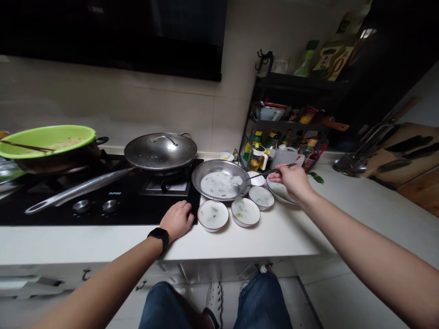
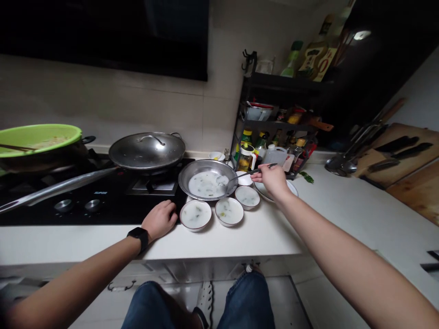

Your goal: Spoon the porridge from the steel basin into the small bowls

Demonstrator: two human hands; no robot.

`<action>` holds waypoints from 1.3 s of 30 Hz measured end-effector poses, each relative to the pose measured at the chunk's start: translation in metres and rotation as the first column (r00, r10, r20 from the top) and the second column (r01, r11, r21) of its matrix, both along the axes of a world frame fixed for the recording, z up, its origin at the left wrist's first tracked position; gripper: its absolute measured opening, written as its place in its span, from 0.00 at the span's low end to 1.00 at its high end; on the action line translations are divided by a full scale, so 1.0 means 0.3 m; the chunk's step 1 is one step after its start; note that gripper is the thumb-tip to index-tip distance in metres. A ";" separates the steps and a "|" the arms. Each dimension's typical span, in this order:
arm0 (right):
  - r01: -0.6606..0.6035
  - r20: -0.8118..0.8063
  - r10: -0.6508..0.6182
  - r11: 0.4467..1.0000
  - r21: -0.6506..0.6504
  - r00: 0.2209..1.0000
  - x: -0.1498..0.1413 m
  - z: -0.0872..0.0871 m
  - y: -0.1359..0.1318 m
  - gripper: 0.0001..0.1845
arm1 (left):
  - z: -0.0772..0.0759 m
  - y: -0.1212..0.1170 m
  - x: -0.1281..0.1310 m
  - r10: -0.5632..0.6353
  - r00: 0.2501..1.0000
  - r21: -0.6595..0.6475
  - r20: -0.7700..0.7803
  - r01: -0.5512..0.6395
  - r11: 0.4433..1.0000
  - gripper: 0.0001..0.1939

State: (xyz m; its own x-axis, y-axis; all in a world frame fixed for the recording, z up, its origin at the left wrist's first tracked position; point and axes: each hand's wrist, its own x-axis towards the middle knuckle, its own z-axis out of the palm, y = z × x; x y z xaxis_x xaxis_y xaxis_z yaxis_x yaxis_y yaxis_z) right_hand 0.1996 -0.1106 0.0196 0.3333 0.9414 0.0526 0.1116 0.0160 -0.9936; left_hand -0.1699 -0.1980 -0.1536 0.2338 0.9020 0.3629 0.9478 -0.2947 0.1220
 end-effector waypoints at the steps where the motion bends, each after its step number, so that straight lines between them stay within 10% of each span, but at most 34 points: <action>1: -0.026 0.028 0.025 1.000 0.012 0.999 -0.020 -0.026 0.009 0.08 | 0.000 0.000 0.000 -0.002 1.000 0.001 0.005 0.002 1.000 0.07; 6: -0.348 0.482 0.192 0.902 0.257 0.855 -0.058 -0.138 -0.011 0.10 | 0.005 -0.002 0.002 0.000 1.000 0.002 0.009 0.000 1.000 0.07; 11: -0.843 0.958 0.030 0.484 0.236 0.285 -0.027 -0.148 -0.111 0.13 | 0.010 -0.003 0.004 0.004 1.000 -0.016 0.004 -0.004 1.000 0.07; 13: -0.874 0.972 -0.052 0.430 0.228 0.228 0.006 -0.129 -0.152 0.14 | 0.009 -0.003 0.004 0.005 1.000 -0.013 0.011 -0.005 1.000 0.07; 19: -0.575 0.847 -0.162 0.669 0.472 0.506 0.214 -0.098 -0.242 0.13 | 0.006 -0.001 0.002 0.000 1.000 -0.011 0.002 0.000 1.000 0.07; 26: -0.299 0.695 0.045 0.922 0.248 0.718 0.326 -0.186 -0.283 0.11 | 0.006 0.000 0.000 0.005 1.000 -0.018 0.013 -0.005 1.000 0.07; 31: -0.064 0.298 0.027 0.991 0.117 0.954 0.309 -0.227 -0.250 0.06 | 0.002 0.000 -0.003 0.015 1.000 -0.016 -0.014 -0.015 1.000 0.07; 39: 0.147 -0.078 -0.148 0.989 -0.014 0.986 0.324 -0.181 -0.212 0.05 | 0.010 -0.004 0.000 0.010 1.000 -0.018 -0.007 -0.010 1.000 0.07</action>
